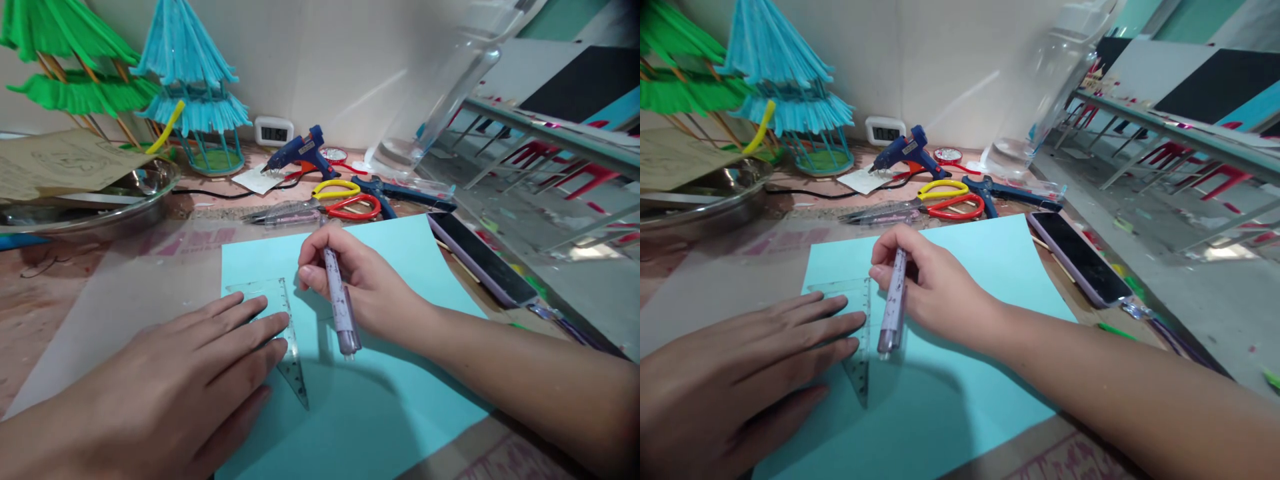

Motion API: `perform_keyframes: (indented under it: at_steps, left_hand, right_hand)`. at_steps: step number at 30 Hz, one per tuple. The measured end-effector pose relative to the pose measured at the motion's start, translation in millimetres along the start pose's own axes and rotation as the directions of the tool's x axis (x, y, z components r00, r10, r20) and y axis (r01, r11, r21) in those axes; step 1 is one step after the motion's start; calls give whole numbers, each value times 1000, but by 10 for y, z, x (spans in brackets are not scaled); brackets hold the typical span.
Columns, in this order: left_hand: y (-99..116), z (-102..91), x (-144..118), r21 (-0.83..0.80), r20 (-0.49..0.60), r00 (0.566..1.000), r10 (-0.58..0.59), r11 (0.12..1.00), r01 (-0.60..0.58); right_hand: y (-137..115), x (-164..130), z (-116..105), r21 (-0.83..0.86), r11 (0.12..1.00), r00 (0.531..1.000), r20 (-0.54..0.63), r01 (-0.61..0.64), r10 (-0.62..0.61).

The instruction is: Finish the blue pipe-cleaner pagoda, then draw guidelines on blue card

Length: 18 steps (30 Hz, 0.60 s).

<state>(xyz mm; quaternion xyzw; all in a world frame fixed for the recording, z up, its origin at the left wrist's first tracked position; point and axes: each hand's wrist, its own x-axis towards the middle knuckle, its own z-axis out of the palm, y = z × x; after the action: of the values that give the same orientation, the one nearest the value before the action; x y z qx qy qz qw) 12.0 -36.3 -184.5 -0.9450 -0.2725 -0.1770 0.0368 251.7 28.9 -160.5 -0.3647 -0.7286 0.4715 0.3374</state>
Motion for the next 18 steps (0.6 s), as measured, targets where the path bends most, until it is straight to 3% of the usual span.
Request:
perform_keyframes:
  at_steps: [14, 18]
  left_hand:
    - [44, -4, 11, -23, -14, 997, -75, 997, 75]
    - [21, 20, -12, -33, -18, 999, -26, 999, 25]
  right_hand:
    - [-9, 4, 0, -16, 1000, 1000, -4, 2, -3]
    - [-7, 5, -1, -24, 1000, 1000, -2, 2, -2]
